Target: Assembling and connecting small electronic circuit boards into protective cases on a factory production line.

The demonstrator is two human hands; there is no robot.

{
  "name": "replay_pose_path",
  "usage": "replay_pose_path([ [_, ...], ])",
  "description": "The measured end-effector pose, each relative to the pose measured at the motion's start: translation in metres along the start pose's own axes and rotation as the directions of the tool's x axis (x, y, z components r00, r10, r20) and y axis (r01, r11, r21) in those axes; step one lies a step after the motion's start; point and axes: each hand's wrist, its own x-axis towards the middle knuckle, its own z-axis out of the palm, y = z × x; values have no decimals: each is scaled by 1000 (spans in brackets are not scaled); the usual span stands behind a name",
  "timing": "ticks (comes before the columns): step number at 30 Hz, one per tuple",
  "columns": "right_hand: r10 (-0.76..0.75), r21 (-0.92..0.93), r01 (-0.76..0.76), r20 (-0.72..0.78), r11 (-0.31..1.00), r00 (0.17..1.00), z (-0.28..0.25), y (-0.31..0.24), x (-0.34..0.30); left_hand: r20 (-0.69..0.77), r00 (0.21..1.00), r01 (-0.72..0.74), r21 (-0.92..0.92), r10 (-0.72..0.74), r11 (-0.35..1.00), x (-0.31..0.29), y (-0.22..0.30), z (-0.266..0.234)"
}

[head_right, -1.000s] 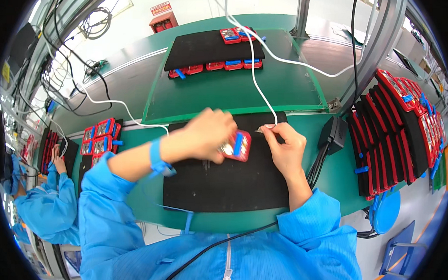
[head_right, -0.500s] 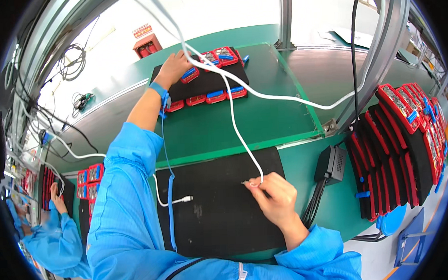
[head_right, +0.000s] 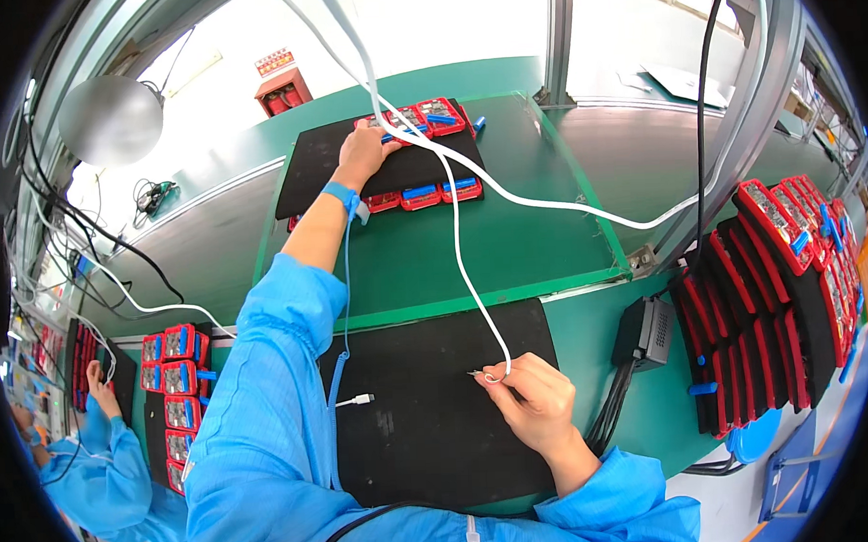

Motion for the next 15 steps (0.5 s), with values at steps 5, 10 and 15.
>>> replay_pose_path([
  [5,3,27,-3,18,1000,1000,9,-3,0,-181,983,-53,-96,35,994,-24,-21,-11],
  [10,-3,-4,3,4,1000,1000,2,-5,-10,-228,934,-324,-226,274,918,-139,22,-126],
  [15,9,89,-13,45,996,999,9,6,-17,-55,998,-27,-170,18,985,-353,22,-230],
])
